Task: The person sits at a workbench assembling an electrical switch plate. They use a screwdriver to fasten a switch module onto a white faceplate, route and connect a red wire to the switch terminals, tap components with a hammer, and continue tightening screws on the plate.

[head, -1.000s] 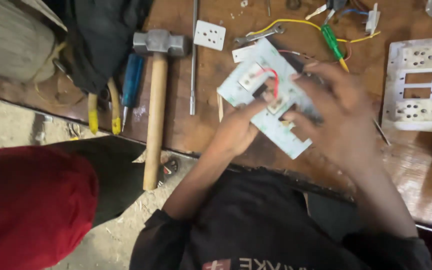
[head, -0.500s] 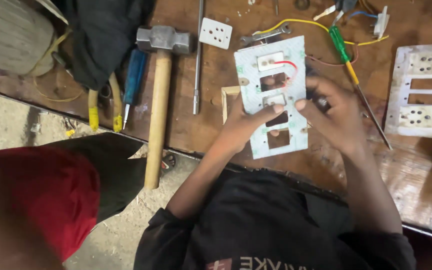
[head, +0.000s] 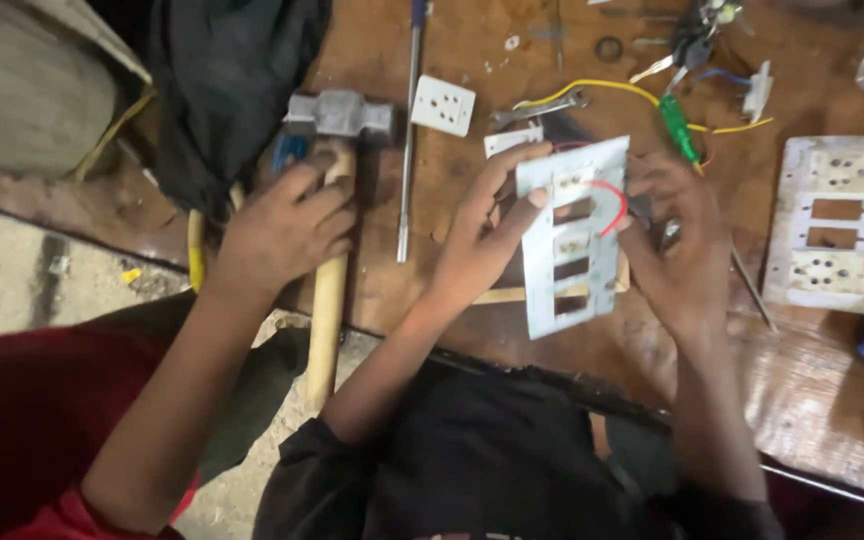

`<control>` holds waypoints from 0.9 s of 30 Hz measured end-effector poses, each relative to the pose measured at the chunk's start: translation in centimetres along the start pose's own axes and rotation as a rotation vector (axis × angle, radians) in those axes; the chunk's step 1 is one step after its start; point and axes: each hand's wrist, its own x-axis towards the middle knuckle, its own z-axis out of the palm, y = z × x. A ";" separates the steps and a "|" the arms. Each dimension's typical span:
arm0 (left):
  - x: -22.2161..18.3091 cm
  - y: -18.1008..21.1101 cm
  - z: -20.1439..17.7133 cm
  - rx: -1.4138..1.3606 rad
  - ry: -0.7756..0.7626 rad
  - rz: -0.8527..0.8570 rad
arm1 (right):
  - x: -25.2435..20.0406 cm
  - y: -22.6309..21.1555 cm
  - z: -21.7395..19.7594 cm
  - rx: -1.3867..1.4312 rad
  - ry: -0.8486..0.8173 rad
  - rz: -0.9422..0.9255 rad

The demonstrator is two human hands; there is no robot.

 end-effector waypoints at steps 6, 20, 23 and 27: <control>0.7 -2.5 -1.6 0.310 0.193 -0.115 | 0.0 0.1 0.9 0.244 0.649 0.051; 0.9 -2.2 -2.0 0.226 0.131 -0.069 | 0.2 0.2 0.1 0.312 0.588 -0.211; 0.9 -2.1 -1.3 0.562 0.221 -0.131 | 1.1 0.2 -1.0 0.266 0.508 -0.272; 0.4 -2.6 -1.3 0.314 0.140 -0.036 | 0.9 2.0 -1.3 0.550 0.456 -0.366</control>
